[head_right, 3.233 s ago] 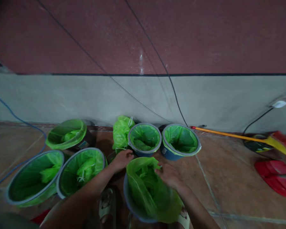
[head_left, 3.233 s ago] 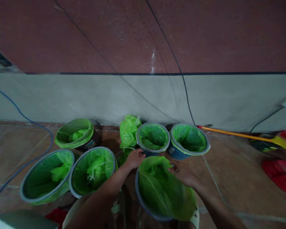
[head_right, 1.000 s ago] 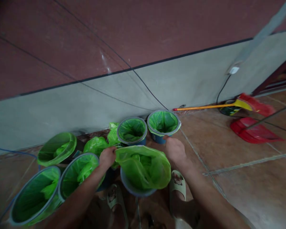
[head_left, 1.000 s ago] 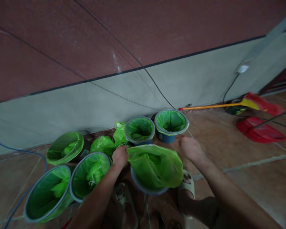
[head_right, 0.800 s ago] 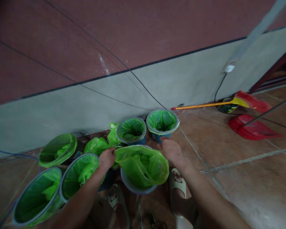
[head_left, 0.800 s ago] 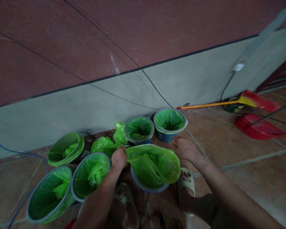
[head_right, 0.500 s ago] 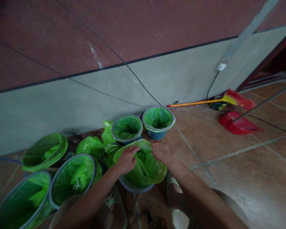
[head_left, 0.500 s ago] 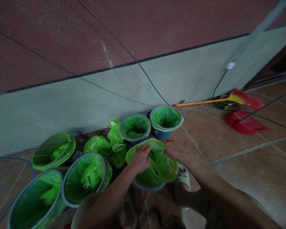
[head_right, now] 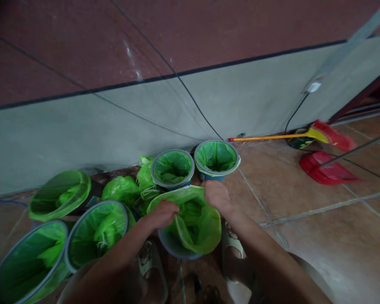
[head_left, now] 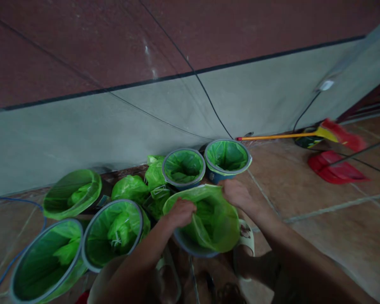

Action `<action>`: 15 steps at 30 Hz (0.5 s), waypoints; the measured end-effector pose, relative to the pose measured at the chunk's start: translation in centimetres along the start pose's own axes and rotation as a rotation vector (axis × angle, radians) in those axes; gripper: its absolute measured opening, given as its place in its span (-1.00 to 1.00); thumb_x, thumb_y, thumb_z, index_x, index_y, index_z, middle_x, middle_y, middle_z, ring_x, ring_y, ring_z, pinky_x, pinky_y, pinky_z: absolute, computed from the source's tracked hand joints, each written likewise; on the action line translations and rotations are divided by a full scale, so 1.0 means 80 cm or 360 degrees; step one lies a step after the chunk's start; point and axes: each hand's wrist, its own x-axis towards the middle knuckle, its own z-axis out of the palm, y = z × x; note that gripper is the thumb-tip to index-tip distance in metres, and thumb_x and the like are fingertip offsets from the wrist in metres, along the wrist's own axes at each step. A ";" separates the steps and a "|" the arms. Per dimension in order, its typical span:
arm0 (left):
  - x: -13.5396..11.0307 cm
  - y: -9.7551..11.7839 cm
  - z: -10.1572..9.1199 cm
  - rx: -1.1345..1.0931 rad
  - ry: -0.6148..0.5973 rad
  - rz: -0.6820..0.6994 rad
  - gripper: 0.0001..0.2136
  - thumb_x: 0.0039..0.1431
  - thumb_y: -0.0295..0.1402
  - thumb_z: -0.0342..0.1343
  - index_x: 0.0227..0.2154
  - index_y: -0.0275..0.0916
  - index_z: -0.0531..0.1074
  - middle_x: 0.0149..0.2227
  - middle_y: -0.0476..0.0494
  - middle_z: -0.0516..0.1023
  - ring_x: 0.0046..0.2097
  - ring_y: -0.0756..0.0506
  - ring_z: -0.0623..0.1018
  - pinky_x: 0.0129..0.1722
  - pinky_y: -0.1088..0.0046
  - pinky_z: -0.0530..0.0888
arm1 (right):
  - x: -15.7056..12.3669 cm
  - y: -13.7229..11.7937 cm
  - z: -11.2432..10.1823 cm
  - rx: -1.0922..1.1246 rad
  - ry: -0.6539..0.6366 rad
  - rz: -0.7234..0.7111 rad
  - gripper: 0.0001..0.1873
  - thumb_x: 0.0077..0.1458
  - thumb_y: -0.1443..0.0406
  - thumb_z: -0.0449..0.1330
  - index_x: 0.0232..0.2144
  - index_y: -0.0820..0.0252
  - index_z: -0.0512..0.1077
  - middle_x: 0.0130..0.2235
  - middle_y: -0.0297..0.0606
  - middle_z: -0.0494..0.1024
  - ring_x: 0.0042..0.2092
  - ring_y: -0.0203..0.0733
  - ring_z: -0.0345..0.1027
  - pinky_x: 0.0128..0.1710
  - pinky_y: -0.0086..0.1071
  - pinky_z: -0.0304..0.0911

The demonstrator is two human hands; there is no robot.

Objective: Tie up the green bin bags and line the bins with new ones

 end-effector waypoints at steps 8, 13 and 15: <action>-0.007 -0.029 -0.039 0.0022 0.0432 -0.0126 -0.72 0.06 -0.60 -0.06 -0.42 -0.22 0.56 -0.21 -0.13 0.61 -0.10 -0.12 0.56 0.03 0.34 0.41 | -0.014 0.017 -0.025 0.0347 -0.0224 -0.0206 -0.77 0.00 0.35 0.07 -0.42 0.25 0.55 -0.34 -0.17 0.60 -0.28 -0.13 0.44 -0.31 -0.40 0.24; -0.026 -0.051 -0.055 -0.0025 0.0914 -0.0322 -0.71 0.10 -0.59 -0.05 -0.41 -0.19 0.57 0.15 -0.09 0.45 0.15 -0.14 0.43 0.20 0.21 0.29 | -0.038 0.032 -0.032 0.0989 -0.0770 -0.0523 -0.76 0.01 0.21 0.11 -0.40 0.24 0.50 -0.42 -0.29 0.54 -0.40 -0.26 0.38 -0.40 -0.46 0.26; -0.032 -0.058 -0.053 0.0003 0.0907 -0.0422 -0.71 0.09 -0.59 -0.03 -0.39 -0.19 0.59 0.21 -0.12 0.38 0.19 -0.18 0.39 0.22 0.15 0.27 | -0.047 0.036 -0.032 0.1014 -0.0942 -0.0445 -0.70 0.00 0.12 0.15 -0.32 0.22 0.49 -0.41 -0.29 0.54 -0.45 -0.27 0.37 -0.47 -0.46 0.25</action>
